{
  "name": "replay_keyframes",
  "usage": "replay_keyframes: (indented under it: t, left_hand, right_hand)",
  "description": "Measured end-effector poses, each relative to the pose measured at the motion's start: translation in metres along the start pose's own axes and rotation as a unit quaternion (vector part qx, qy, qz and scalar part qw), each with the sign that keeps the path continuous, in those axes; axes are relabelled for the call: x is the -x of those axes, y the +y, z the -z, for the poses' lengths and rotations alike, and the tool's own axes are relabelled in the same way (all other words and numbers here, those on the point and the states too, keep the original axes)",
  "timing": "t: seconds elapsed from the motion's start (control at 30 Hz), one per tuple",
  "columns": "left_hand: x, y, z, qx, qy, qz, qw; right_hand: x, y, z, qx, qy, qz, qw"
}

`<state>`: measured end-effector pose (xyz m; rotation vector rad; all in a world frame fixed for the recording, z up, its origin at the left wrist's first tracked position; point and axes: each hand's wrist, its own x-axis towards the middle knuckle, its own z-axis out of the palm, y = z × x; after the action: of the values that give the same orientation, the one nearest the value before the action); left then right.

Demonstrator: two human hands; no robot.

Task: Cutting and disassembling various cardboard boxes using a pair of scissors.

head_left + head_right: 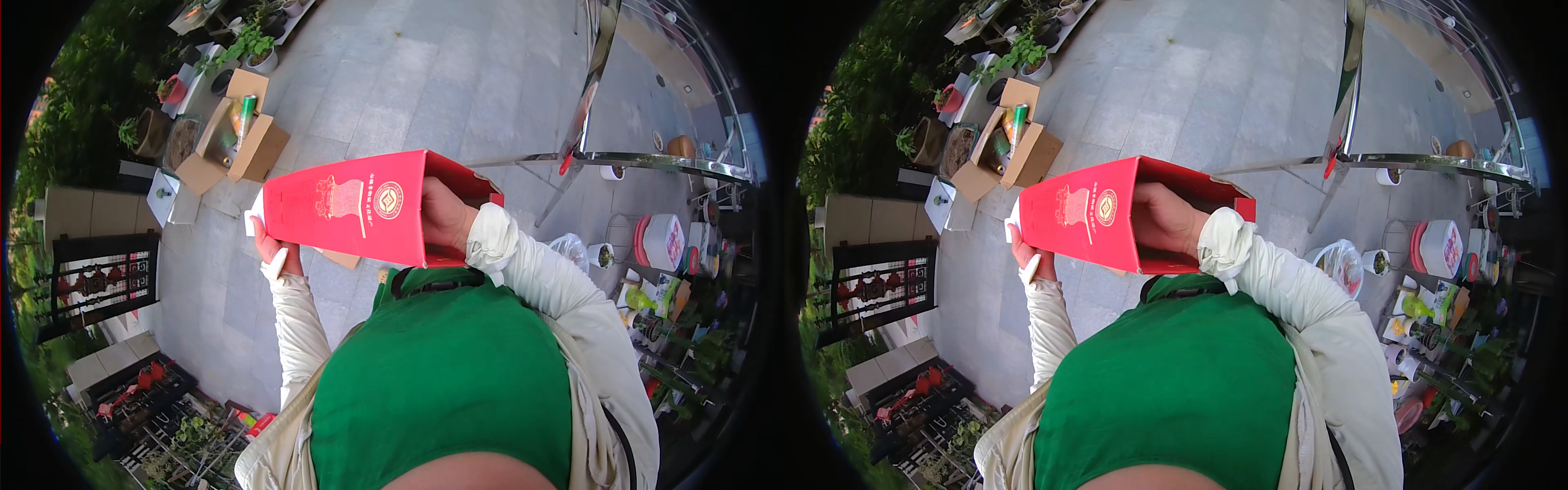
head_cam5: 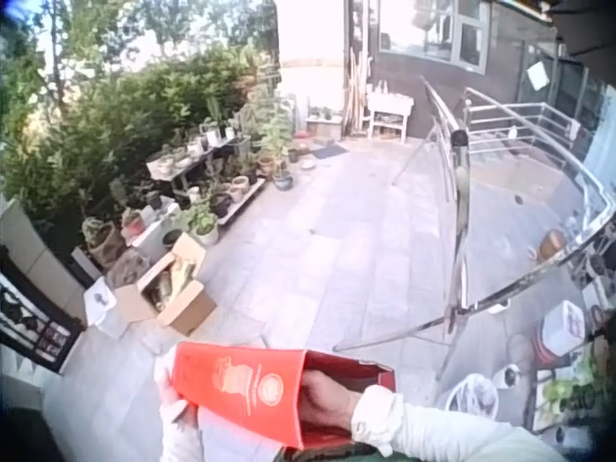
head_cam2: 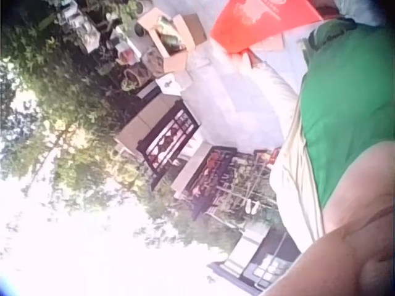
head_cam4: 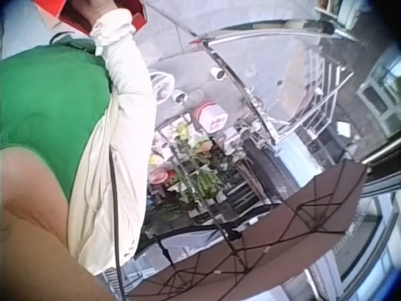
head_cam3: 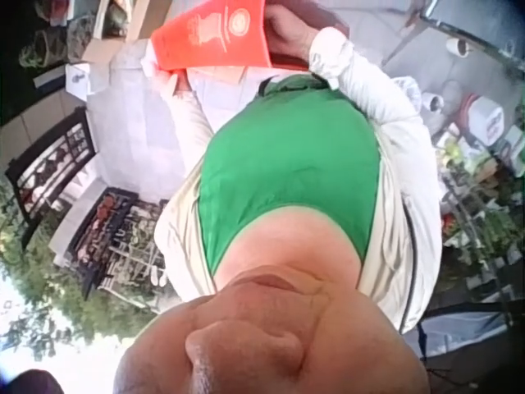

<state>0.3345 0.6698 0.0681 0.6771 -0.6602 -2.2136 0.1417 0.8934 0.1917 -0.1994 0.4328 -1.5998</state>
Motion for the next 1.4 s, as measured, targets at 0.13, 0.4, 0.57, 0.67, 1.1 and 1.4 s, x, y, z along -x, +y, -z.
replay_keyframes:
  t: [0.13, 0.4, 0.57, 0.67, 1.1, 1.4]
  left_hand:
    - [-0.003, 0.003, -0.003, 0.014, -0.019, -0.004, 1.000]
    - [-0.002, 0.005, 0.000, 0.053, -0.031, -0.011, 0.998]
    - [-0.009, 0.005, 0.014, 0.073, -0.027, 0.001, 0.997]
    - [-0.011, 0.021, 0.036, 0.070, 0.028, 0.033, 0.997]
    - [0.024, 0.053, 0.092, -0.020, 0.127, -0.159, 0.979]
    - [0.025, 0.056, 0.081, 0.025, 0.072, -0.151, 0.986]
  right_hand:
    - [-0.002, 0.006, -0.007, -0.089, 0.035, 0.031, 0.995]
    - [-0.003, 0.020, -0.015, -0.060, 0.009, 0.040, 0.997]
    - [-0.001, 0.031, -0.016, -0.055, -0.002, 0.009, 0.998]
    - [0.012, 0.020, -0.025, -0.021, 0.024, 0.013, 0.999]
    - [-0.007, 0.004, 0.003, 0.086, 0.140, 0.128, 0.978]
    - [-0.045, 0.014, 0.000, -0.100, 0.137, 0.003, 0.986]
